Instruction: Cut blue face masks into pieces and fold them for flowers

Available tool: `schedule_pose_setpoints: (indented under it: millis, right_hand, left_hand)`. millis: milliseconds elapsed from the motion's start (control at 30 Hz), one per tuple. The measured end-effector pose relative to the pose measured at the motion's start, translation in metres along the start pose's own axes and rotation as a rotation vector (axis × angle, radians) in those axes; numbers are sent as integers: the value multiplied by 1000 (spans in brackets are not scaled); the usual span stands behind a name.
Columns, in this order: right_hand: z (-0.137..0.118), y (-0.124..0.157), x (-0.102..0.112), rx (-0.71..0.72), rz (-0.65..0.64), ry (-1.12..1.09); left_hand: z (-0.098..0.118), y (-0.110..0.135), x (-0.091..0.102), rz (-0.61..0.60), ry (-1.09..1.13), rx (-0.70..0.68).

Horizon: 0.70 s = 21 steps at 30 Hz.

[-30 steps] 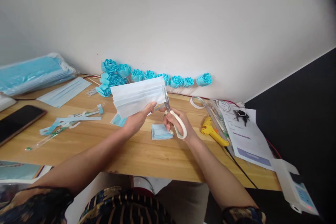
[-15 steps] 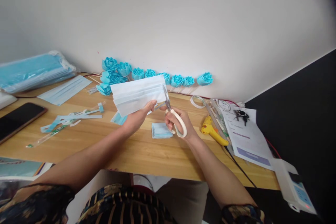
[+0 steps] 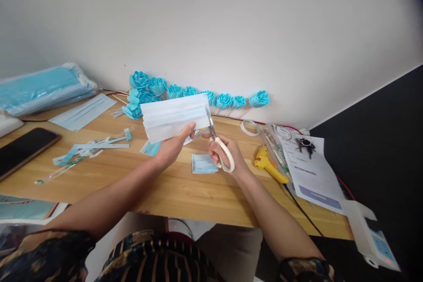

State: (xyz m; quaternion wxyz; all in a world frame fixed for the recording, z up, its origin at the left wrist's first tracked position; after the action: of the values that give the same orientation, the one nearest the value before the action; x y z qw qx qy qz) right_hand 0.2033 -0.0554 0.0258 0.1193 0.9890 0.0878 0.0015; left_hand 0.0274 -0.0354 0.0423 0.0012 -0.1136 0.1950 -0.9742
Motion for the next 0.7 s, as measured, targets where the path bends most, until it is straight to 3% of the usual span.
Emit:
schedule_pose_setpoints:
  millis: [233,700]
  right_hand:
    - [-1,-3,0,96,-113,67]
    - [-2,-3,2,147,-77,62]
  left_hand:
    - [-6,0,-1,-31,48,40]
    - [-3,5,-9,-93,148,6]
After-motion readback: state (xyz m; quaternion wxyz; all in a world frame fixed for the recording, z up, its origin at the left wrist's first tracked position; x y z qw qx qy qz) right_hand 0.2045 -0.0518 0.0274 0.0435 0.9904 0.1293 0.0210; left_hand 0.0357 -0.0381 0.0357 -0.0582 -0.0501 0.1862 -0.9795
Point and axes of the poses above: each hand's wrist, its own y-axis away from the middle knuckle, its own x-axis out of the back of the hand, z = x × y, the point moved 4 cm from there along -y, towards the middle knuckle, and after that the axes turned 11 degrees about -x, right-handed, at the moved point
